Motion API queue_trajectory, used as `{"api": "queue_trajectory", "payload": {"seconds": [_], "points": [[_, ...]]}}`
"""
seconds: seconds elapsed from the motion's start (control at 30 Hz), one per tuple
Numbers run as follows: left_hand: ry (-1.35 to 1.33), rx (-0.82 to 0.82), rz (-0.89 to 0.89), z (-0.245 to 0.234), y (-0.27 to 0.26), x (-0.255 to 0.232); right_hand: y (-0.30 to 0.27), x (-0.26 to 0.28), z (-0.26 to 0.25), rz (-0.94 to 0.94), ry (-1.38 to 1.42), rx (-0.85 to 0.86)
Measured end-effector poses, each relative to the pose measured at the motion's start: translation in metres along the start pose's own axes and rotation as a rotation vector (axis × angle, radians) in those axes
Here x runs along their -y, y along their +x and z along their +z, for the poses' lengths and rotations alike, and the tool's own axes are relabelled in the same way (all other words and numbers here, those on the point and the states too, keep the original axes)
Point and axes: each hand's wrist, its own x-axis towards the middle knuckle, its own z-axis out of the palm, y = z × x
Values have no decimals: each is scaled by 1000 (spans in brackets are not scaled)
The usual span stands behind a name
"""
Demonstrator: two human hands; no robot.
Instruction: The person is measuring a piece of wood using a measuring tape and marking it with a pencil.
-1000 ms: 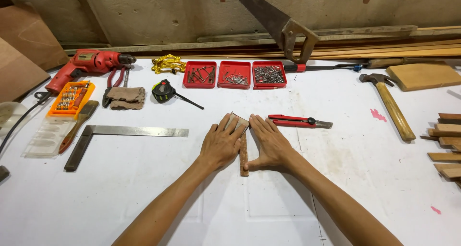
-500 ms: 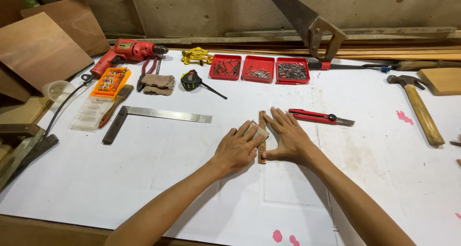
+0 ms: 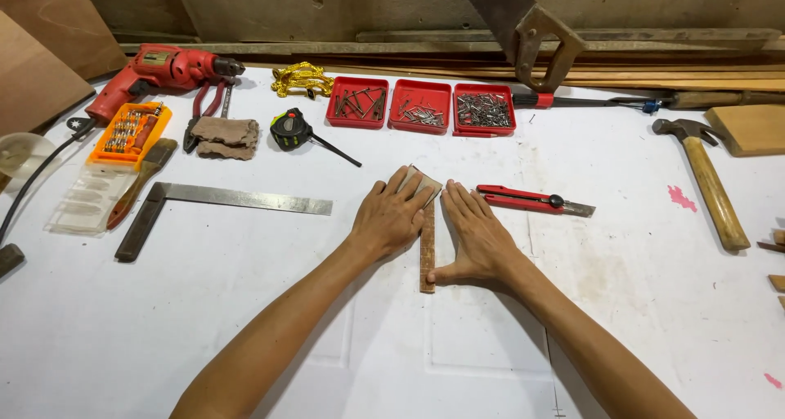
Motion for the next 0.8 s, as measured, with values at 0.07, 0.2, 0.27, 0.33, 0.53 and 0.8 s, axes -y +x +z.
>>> {"api": "queue_trajectory", "payload": {"seconds": [0.07, 0.2, 0.27, 0.33, 0.53, 0.8], "points": [[-14, 34, -9, -14, -1, -5, 1, 0, -2, -7, -16, -13], [-21, 6, -4, -13, -13, -10, 1, -2, 2, 22, -7, 1], [-37, 8, 7, -26, -25, -19, 0, -1, 0, 22, 4, -11], [-51, 12, 16, -37, -39, -27, -3, 5, -4, 21, 15, -23], [-58, 72, 61, -62, -71, -46, -8, 11, -8, 31, 23, -9], [39, 106, 86, -55, -58, -40, -6, 15, -15, 44, 16, 28]]}}
